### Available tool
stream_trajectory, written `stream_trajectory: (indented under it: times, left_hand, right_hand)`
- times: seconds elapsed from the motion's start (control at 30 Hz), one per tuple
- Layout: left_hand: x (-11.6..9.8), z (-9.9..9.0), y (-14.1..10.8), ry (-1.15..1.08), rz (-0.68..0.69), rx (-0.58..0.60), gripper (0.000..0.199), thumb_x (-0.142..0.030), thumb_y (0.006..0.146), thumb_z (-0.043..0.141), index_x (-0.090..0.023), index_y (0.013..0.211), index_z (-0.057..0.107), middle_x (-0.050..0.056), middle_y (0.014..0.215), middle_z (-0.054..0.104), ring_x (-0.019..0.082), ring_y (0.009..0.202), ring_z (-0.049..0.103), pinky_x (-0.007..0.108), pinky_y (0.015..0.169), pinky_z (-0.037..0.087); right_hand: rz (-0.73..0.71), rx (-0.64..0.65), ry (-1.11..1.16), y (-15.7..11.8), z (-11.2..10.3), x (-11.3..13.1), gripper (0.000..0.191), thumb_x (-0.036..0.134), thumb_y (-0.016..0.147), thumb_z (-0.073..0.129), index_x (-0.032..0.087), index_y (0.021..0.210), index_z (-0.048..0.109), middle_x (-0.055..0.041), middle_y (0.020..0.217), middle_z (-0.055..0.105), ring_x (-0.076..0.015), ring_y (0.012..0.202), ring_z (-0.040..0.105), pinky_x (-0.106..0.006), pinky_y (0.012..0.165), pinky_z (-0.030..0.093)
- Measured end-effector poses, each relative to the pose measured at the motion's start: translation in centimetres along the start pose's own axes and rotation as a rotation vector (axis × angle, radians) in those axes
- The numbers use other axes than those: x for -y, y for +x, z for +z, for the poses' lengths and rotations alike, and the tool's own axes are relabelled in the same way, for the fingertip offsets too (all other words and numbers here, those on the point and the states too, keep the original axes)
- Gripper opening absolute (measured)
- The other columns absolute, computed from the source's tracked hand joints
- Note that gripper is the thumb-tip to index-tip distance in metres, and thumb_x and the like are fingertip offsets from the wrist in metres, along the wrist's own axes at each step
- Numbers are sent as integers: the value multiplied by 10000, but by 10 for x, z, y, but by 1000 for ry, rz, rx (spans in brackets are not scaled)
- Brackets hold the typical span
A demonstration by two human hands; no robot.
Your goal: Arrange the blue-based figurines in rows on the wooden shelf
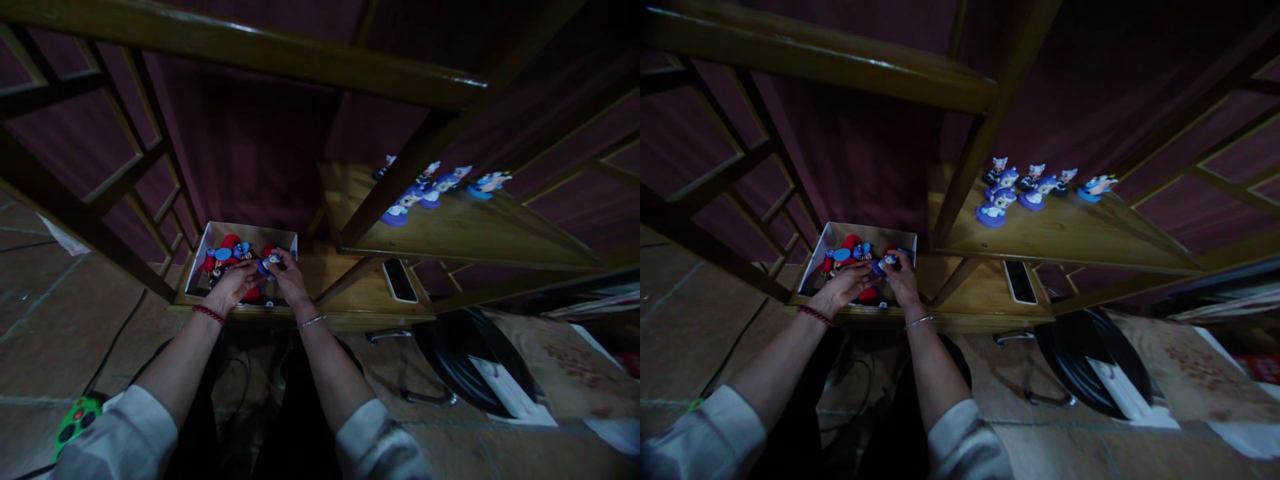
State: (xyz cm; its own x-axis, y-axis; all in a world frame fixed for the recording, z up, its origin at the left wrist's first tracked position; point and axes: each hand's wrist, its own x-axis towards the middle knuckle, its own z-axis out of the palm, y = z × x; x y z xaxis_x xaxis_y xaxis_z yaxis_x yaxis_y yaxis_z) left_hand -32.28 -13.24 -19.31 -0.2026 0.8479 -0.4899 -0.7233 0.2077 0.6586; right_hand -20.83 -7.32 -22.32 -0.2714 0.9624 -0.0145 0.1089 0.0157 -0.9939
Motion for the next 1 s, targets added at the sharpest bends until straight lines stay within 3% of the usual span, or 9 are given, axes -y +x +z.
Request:
stream_trajectory:
  times: [0.47, 0.7, 1.0]
  left_hand:
    - [19, 14, 11, -3, -116, -53, 228, 84, 690, 412, -116, 657, 515, 39, 636, 596, 137, 604, 608, 349, 666, 544]
    - [21, 16, 11, 25, -130, -92, 264, 98, 663, 367, -109, 690, 528, 55, 658, 606, 147, 628, 611, 355, 657, 549]
    - [29, 19, 19, -56, -81, -127, 263, 97, 641, 383, -120, 696, 522, 30, 655, 593, 129, 615, 592, 335, 667, 538]
  right_hand:
    - [4, 20, -310, -5, -13, 7, 296, 147, 682, 561, 301, 933, 600, 31, 844, 616, -145, 746, 566, -308, 759, 445]
    - [-33, 43, -331, -6, -18, 10, 293, 118, 651, 575, 307, 873, 605, 40, 812, 617, -150, 745, 545, -306, 767, 432]
    - [-52, 47, -361, -4, -16, 11, 299, 151, 702, 551, 311, 951, 595, 18, 869, 594, -154, 758, 550, -322, 782, 433]
